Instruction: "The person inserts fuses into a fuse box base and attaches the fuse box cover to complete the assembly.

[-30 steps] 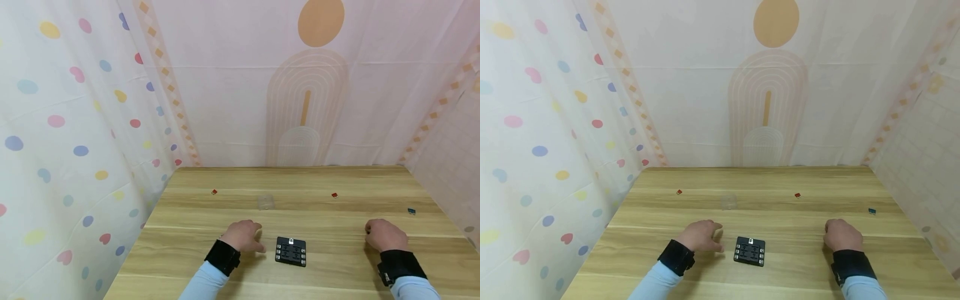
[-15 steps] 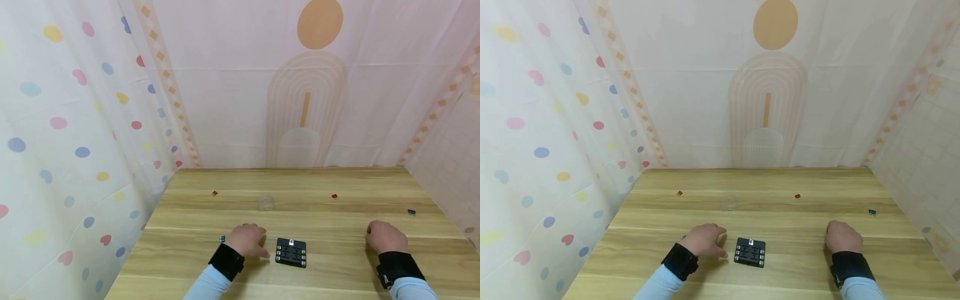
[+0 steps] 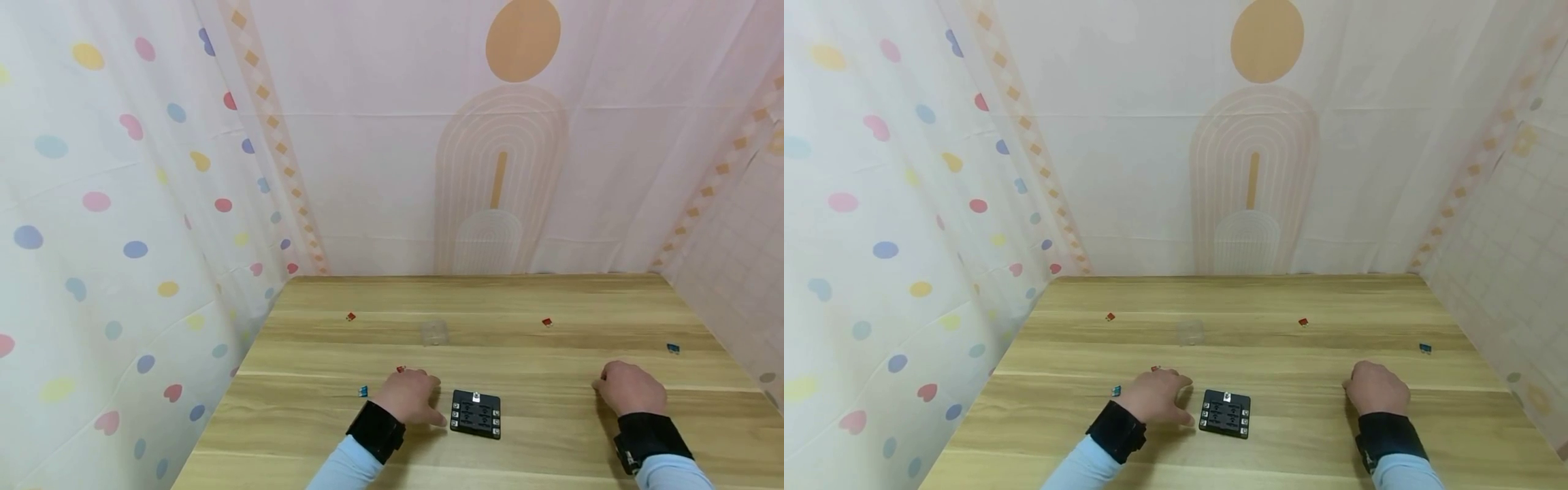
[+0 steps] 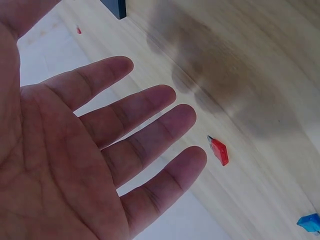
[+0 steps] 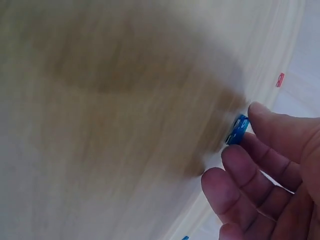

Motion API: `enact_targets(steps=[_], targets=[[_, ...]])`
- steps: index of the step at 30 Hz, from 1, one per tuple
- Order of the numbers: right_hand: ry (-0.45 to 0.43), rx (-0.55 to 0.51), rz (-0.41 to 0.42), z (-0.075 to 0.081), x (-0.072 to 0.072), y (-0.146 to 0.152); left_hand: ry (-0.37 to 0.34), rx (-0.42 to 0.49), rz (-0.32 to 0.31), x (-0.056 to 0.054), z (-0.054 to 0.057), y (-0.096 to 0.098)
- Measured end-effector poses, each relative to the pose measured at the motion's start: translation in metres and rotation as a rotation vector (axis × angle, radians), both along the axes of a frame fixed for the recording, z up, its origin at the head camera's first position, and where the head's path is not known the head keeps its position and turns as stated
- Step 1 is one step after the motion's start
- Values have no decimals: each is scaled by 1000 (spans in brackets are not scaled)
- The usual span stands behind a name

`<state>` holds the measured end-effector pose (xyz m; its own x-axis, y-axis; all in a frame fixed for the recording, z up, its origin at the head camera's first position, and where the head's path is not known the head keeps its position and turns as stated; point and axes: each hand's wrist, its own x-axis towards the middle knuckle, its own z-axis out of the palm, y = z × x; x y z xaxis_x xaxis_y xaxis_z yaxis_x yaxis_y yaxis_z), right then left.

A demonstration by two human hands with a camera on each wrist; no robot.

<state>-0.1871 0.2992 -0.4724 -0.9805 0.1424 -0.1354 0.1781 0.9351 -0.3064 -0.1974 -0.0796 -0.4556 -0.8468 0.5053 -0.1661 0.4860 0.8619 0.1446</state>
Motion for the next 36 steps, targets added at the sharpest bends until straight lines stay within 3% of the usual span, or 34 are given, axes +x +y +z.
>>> enact_targets(steps=[11, 20, 36], targets=[[-22, 1, 67, 0, -2, 4, 5, -6, 2, 0, -5, 5], [-16, -9, 9, -2, -2, 4, -7, -13, 5, -1, -7, 7], [-17, -25, 2, -2, 0, 7, 15, -18, -7, 3, -3, 9]])
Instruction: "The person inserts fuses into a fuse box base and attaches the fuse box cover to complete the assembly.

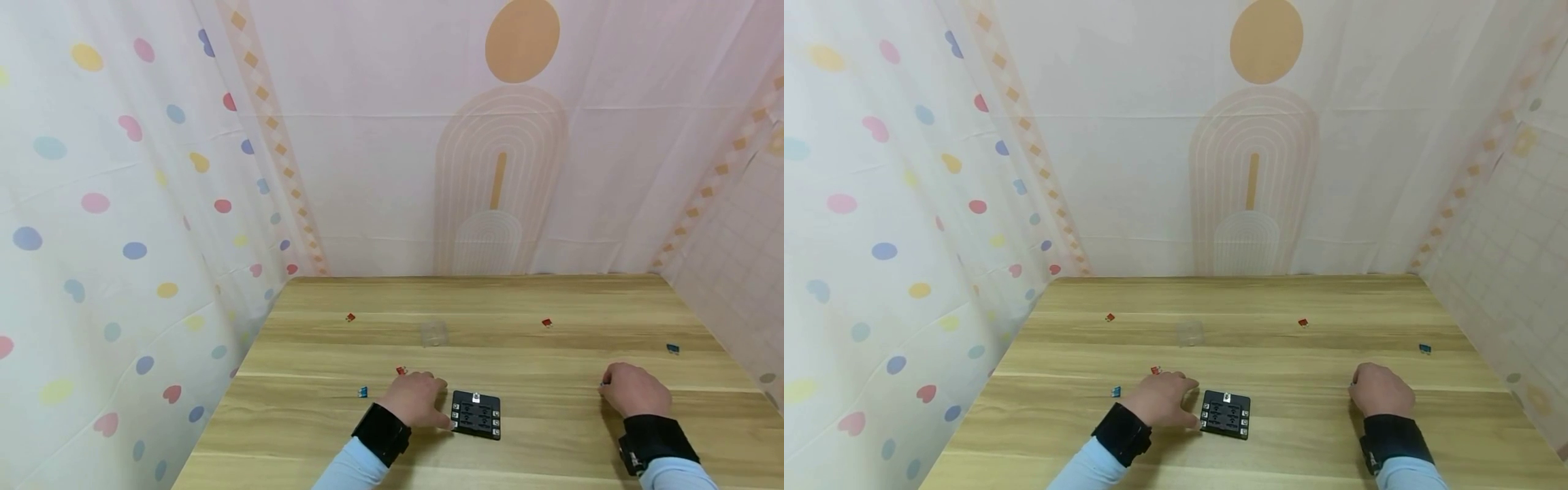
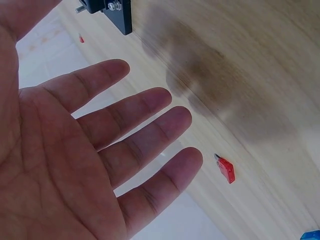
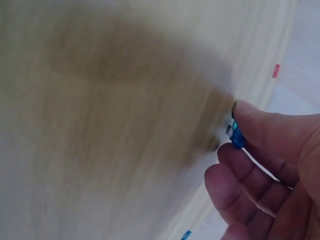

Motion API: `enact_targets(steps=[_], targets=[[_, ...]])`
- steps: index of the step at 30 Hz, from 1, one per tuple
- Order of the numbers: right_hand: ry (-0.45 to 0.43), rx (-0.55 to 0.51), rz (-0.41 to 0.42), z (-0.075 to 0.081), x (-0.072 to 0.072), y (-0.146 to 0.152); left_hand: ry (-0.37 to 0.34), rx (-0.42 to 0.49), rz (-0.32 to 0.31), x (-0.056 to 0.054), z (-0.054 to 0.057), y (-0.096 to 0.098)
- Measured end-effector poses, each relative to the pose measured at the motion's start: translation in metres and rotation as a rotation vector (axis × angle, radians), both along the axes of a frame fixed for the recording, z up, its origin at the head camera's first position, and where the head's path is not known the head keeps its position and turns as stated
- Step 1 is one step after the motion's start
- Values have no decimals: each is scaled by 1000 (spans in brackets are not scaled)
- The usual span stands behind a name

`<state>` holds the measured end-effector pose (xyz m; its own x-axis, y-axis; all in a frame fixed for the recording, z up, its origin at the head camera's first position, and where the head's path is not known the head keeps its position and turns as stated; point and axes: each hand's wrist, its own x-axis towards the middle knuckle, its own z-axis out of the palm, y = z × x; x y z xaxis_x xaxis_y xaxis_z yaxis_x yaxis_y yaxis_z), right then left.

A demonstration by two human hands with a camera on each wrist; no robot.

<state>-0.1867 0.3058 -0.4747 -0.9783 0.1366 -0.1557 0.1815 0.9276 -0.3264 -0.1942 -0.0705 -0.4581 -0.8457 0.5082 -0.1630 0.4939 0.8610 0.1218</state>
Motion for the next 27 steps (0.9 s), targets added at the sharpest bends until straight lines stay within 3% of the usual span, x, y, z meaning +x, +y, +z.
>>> enact_targets(steps=[14, 27], targets=[[20, -2, 26, 4, -3, -7, 7, -10, -4, -1, 1, 2], [65, -45, 54, 11, -3, -26, 19, -12, -9, -3, -4, 2]])
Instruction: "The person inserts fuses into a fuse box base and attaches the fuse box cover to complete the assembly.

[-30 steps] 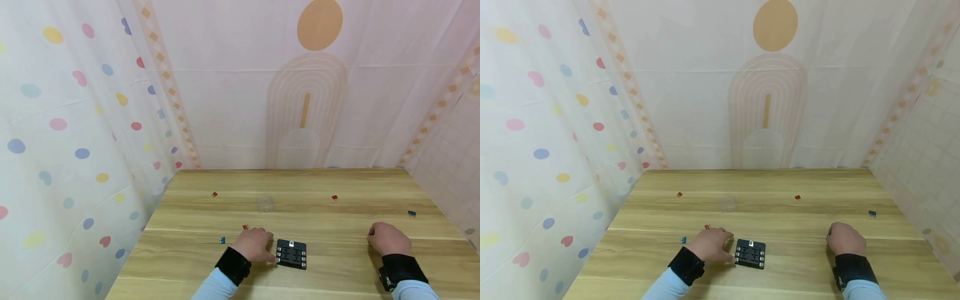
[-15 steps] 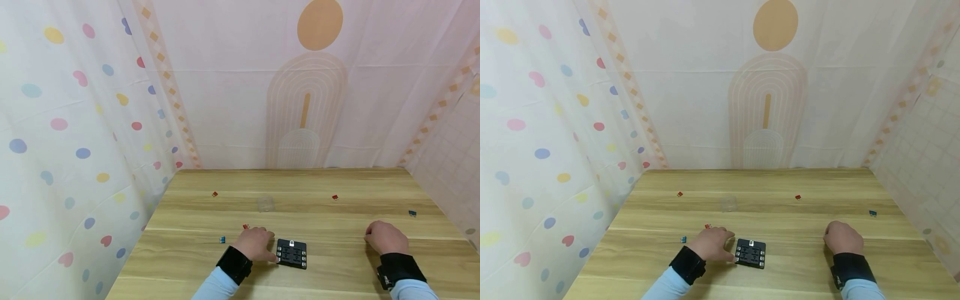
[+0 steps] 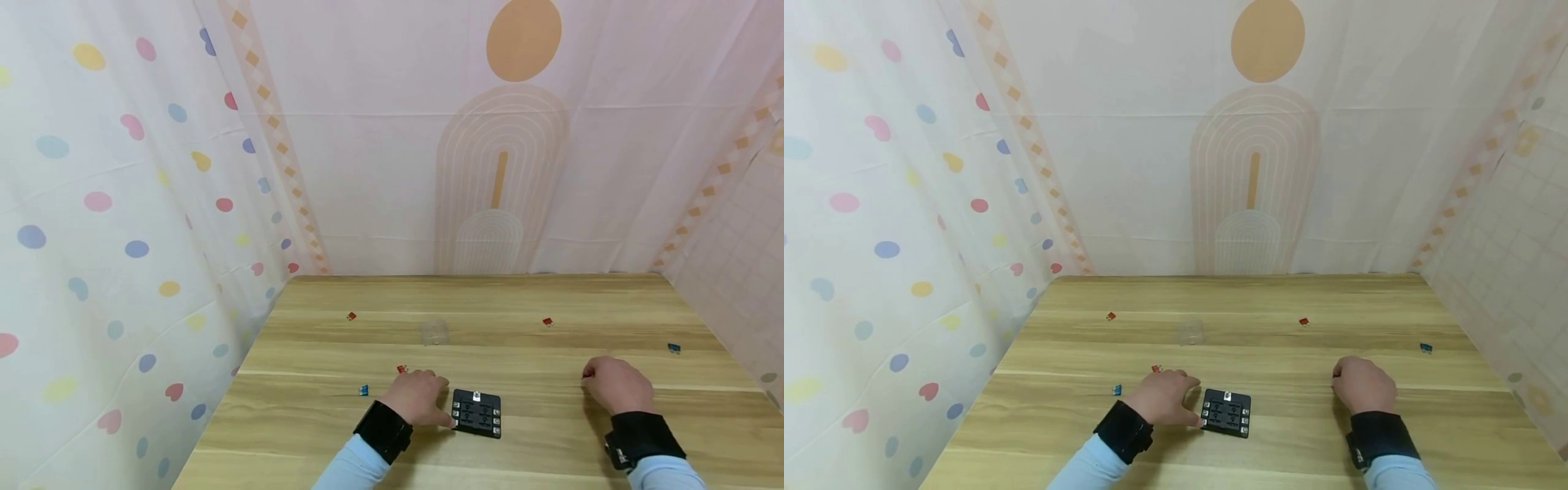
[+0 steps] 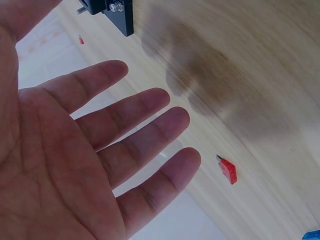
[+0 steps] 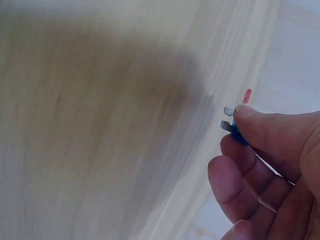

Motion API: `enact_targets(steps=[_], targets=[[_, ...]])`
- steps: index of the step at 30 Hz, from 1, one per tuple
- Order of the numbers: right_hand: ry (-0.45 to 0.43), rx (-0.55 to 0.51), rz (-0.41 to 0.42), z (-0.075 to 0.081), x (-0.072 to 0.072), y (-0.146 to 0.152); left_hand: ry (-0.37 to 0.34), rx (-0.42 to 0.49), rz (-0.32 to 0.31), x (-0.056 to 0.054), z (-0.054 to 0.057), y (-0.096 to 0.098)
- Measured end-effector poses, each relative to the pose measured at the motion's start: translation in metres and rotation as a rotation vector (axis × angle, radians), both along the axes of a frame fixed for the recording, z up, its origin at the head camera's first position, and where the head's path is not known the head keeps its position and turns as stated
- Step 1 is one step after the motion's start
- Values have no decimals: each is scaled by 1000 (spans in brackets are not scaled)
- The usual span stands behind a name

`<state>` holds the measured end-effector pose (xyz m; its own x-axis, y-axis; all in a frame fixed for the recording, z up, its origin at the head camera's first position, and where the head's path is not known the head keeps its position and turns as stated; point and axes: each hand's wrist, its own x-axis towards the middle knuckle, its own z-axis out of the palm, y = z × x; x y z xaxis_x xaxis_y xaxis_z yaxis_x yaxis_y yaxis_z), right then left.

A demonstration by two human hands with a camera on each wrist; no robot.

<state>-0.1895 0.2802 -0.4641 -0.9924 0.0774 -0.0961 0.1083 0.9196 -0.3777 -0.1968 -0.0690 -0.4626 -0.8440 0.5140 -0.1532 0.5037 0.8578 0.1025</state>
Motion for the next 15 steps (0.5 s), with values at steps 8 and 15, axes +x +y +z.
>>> enact_targets(steps=[8, 15], targets=[[30, 4, 35, 2, 0, -13, -5, 6, -2, -1, 3, 2], [56, 9, 49, 5, 2, -28, 0, -3, -6, 0, 3, 3]])
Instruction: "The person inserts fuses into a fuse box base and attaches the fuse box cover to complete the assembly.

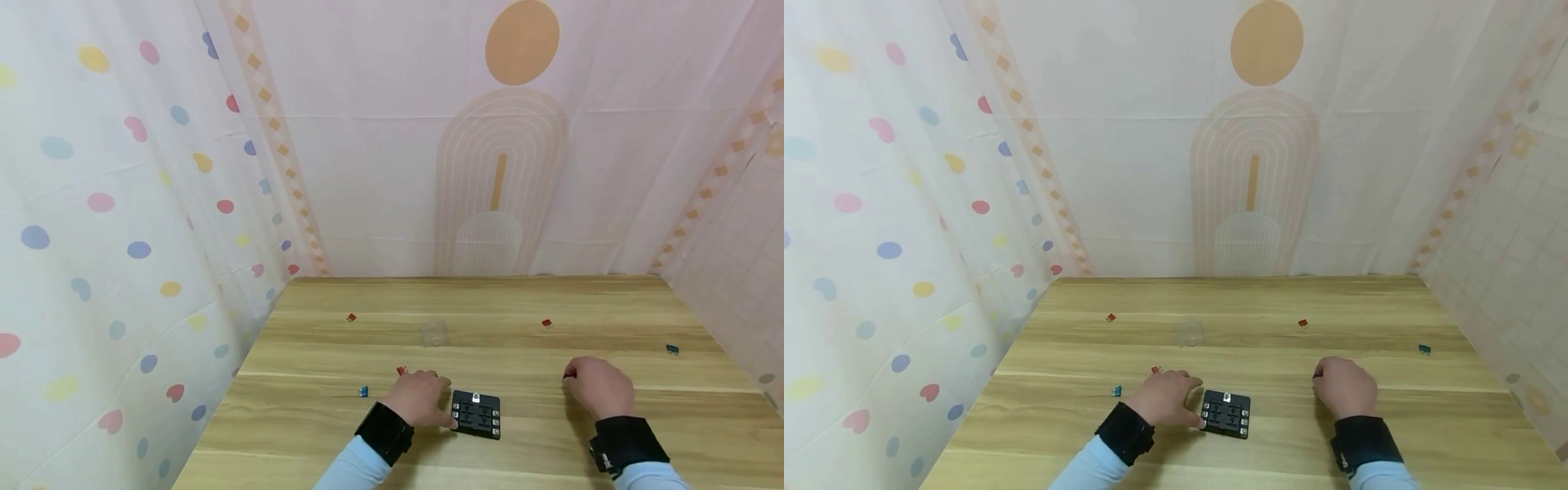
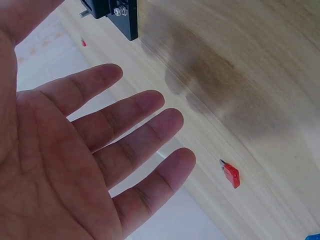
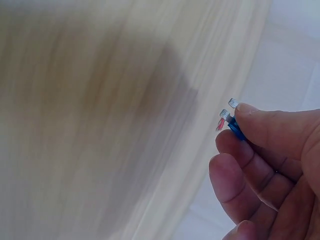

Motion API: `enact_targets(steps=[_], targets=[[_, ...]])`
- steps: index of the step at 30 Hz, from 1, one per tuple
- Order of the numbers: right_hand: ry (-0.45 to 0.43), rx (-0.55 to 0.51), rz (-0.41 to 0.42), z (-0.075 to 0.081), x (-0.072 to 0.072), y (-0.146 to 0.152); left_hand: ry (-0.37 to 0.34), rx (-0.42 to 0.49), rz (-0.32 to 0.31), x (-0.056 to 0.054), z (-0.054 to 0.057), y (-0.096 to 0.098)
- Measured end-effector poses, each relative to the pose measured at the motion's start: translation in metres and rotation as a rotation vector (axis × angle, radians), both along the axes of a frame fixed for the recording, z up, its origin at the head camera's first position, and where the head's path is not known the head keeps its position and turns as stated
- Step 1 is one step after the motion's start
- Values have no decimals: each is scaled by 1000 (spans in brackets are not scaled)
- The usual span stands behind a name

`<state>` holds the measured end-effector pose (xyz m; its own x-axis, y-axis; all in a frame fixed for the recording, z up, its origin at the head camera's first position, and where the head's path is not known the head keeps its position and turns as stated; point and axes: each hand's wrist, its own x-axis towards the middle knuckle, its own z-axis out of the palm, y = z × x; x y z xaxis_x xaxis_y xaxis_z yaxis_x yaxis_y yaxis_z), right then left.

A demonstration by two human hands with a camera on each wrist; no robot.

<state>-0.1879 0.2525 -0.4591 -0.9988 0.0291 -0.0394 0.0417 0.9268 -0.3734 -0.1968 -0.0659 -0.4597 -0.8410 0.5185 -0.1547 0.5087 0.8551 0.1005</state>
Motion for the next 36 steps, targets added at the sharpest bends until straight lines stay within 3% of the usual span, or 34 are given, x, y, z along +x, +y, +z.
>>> enact_targets(steps=[22, 36], targets=[[95, -20, 67, -3, 6, -33, -3, -26, 33, 1, -3, 7], [86, -6, 86, -2, 3, -52, 31, -16, 16, -1, -11, 13]])
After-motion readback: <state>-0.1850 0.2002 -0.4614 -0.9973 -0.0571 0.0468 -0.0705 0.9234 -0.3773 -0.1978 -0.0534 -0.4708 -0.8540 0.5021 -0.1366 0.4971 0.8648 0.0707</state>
